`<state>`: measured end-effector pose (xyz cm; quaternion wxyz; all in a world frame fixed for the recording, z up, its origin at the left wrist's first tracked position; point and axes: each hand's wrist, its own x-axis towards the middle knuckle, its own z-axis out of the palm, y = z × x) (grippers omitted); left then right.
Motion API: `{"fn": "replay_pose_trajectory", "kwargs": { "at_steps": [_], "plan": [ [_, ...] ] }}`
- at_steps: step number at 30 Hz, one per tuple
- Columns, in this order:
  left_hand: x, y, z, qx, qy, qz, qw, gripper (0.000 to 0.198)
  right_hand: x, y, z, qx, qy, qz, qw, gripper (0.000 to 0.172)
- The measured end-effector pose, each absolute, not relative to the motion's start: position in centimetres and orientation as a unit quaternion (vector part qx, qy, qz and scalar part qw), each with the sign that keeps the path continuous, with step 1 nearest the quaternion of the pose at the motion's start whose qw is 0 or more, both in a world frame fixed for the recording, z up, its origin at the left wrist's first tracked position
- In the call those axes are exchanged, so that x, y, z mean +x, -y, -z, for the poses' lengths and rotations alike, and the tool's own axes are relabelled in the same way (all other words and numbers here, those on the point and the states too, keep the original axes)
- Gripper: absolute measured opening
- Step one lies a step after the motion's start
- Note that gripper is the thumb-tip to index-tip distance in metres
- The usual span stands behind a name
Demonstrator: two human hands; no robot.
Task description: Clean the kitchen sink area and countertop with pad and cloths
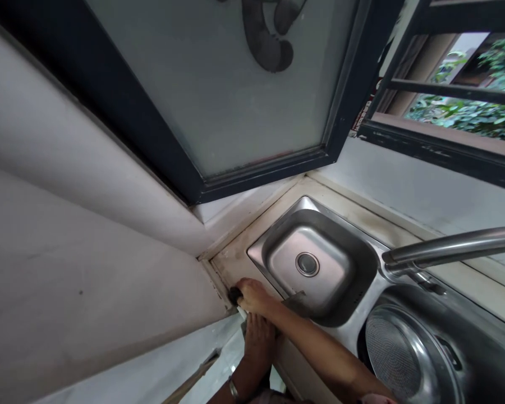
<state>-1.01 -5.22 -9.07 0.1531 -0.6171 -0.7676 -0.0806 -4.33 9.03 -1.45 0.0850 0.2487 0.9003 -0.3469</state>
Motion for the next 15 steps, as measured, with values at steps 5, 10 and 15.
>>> {"fn": "replay_pose_trajectory", "kwargs": {
  "at_steps": [5,10,15],
  "plan": [
    [-1.1,5.8,10.0,-0.643,0.744,0.087,0.159,0.060,-8.7,-9.9,0.8,0.240,-0.910,0.325,0.095,0.030],
    [-1.4,6.4,9.6,-0.664,0.721,0.083,0.181,0.048,-11.3,-10.5,-0.4,0.253,-0.913,0.313,0.068,0.036],
    [-1.8,5.4,7.7,-0.643,0.747,0.058,0.156,0.062,-8.2,-10.9,-0.4,0.221,-0.917,0.320,0.089,0.030]
  ]
}}
